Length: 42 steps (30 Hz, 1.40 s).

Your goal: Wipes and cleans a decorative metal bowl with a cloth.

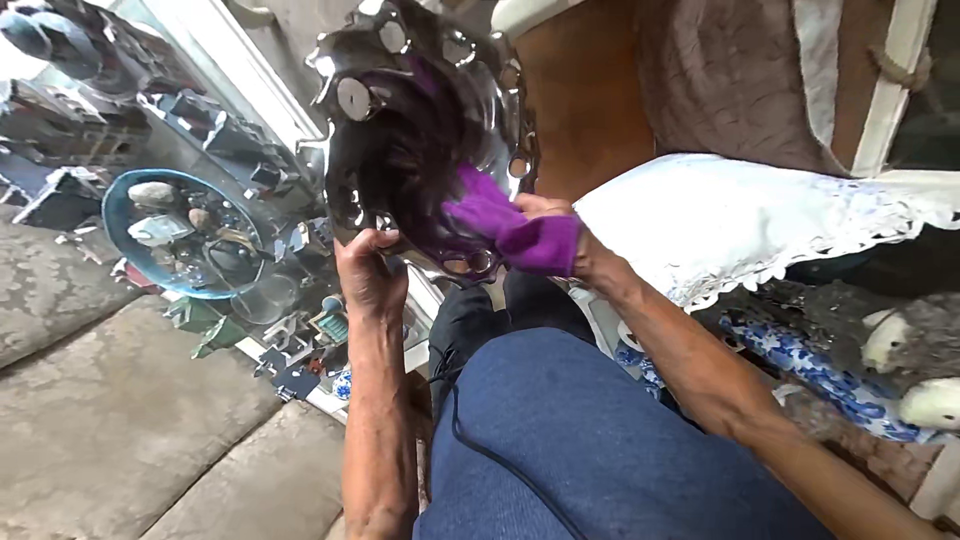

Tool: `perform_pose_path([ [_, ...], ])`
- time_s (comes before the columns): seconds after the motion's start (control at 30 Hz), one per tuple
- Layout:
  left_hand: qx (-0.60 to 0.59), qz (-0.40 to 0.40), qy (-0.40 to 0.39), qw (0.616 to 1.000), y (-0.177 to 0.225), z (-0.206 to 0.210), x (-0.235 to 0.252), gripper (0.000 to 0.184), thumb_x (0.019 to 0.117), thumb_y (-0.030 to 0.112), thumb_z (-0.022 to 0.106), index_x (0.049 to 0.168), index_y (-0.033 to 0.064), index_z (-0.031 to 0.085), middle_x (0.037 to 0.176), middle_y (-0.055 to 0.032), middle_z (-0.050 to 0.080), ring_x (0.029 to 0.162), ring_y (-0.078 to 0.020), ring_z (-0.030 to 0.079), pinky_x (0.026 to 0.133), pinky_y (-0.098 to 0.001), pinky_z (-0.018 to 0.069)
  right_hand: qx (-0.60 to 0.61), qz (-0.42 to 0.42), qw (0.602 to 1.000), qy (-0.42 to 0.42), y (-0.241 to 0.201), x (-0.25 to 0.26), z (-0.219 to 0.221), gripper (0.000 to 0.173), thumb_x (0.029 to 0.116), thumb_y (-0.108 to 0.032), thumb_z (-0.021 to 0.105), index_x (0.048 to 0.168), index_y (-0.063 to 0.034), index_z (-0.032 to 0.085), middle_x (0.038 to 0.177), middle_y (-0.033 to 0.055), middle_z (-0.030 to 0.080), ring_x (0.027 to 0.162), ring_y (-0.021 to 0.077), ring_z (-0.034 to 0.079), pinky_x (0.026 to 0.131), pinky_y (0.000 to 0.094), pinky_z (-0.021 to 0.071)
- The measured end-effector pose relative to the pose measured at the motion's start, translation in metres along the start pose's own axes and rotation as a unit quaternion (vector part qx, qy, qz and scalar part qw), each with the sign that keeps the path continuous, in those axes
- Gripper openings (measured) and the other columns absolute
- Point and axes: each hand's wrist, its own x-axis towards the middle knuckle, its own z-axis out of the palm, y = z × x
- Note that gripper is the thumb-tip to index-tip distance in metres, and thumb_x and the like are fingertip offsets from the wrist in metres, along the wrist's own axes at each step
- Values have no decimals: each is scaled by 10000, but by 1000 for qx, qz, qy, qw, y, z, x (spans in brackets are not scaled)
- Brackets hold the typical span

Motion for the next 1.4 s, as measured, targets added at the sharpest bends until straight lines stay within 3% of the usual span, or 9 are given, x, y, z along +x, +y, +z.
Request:
perform_pose_path([
  [0.13, -30, 14, -6, 999, 1, -15, -6, 278, 742, 11, 635, 993, 116, 581, 833, -19, 642, 742, -122, 649, 695, -337, 579, 43, 269, 954, 121, -2, -83, -49, 204, 892, 4, 679, 1083, 69, 652, 940, 131, 692, 843, 109, 667, 767, 279, 568],
  [0.2, -22, 27, -31, 999, 2, -22, -11, 178, 800, 62, 620, 959, 142, 615, 824, 9, 652, 765, -94, 664, 715, -307, 578, 174, 457, 843, 223, -58, -89, -66, 122, 1002, 29, 547, 1089, -14, 622, 890, 56, 639, 804, 57, 616, 793, 223, 547],
  [0.3, -20, 47, -45, 998, 5, -22, -12, 92, 838, 91, 589, 900, 143, 633, 769, 24, 650, 711, -73, 657, 682, -267, 570, 213, 372, 867, 254, -55, -113, -56, 130, 1014, -136, 502, 1077, -135, 616, 876, -106, 654, 827, -68, 609, 755, 139, 525],
  [0.4, -24, 61, -64, 996, 6, -22, -14, 83, 855, 104, 573, 884, 130, 647, 770, 14, 662, 725, -80, 666, 701, -272, 573, 235, 303, 899, 211, -18, -99, -29, 147, 1008, -21, 503, 1110, -39, 606, 894, -67, 640, 809, -45, 595, 732, 157, 524],
  [0.6, -11, 85, -72, 994, -10, -32, -27, 68, 878, 172, 601, 916, 173, 657, 835, 22, 678, 792, -89, 676, 727, -308, 584, 514, 252, 783, 242, 6, -25, 41, 178, 1054, -108, 441, 1100, -164, 604, 966, -20, 691, 931, 79, 662, 846, 295, 576],
  [0.87, -54, 105, -42, 992, -7, -27, -26, 61, 798, 124, 659, 851, 139, 686, 793, 0, 698, 736, -103, 689, 679, -307, 587, 472, 225, 807, 274, -21, -3, 46, 196, 975, -7, 523, 1057, -158, 616, 933, -25, 697, 891, 81, 670, 802, 295, 582],
  [1.07, -33, 135, -23, 990, -4, -33, -27, 303, 733, 24, 668, 1025, 92, 624, 939, -60, 713, 871, -173, 713, 777, -407, 610, 205, 288, 908, 224, 16, -8, 49, 314, 872, -68, 685, 1176, -55, 606, 1033, 7, 662, 977, 46, 626, 867, 269, 549],
  [1.3, -28, 107, -34, 993, 2, -45, -27, 330, 734, 52, 659, 1052, 120, 606, 973, -50, 702, 910, -166, 703, 781, -400, 604, 500, 346, 775, 174, 4, -23, 23, 253, 1067, -172, 380, 1023, -179, 630, 874, -22, 696, 828, 90, 663, 744, 312, 574],
  [1.4, -36, 100, -33, 994, 1, -41, -28, 242, 743, 66, 653, 979, 119, 648, 923, -43, 714, 870, -152, 711, 767, -382, 606, 494, 345, 780, 170, 1, -31, 16, 234, 1047, -124, 395, 1012, -180, 620, 847, -31, 692, 801, 82, 661, 732, 308, 574],
])
